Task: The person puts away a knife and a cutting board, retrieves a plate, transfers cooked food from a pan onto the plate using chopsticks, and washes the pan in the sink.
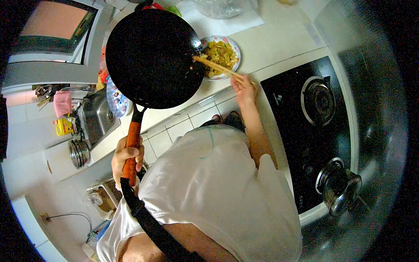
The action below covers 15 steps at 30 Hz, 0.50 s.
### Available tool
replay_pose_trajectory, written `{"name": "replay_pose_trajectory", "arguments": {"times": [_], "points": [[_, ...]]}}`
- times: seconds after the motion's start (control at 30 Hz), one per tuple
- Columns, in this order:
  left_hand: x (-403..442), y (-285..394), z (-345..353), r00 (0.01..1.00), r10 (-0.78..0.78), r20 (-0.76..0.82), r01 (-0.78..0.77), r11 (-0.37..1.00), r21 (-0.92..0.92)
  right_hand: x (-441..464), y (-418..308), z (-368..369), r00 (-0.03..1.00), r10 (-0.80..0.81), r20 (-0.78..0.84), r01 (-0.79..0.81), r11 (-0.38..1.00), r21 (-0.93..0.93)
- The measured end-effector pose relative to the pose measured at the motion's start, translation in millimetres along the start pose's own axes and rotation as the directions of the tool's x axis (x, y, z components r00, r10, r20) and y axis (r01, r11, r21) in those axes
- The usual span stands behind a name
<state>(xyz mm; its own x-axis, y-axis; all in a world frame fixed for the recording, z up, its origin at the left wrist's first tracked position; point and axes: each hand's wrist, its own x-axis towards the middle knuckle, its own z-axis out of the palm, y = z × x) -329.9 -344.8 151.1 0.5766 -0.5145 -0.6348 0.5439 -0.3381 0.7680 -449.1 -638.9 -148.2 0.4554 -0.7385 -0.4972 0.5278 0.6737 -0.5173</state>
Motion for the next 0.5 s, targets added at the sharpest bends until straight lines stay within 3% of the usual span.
{"name": "replay_pose_trajectory", "arguments": {"times": [0.2,0.33,0.4,0.5], "points": [[1,-2,1,1.000,-0.006,-0.010,0.007,1.000,0.023,-11,-19,-15,0.994,-0.087,-0.062,0.091,0.994,0.061],[2,0,4,0.999,-0.004,-0.035,0.005,0.999,0.032,-35,-17,-5,0.996,0.049,0.077,-0.044,0.997,-0.068],[3,0,5,0.999,-0.004,-0.033,0.005,1.000,0.025,-34,-19,-2,0.968,0.169,0.184,-0.120,0.961,-0.251],[3,-1,5,1.000,0.006,-0.023,-0.006,1.000,0.004,-27,-26,11,0.977,0.122,0.174,-0.073,0.962,-0.263]]}}
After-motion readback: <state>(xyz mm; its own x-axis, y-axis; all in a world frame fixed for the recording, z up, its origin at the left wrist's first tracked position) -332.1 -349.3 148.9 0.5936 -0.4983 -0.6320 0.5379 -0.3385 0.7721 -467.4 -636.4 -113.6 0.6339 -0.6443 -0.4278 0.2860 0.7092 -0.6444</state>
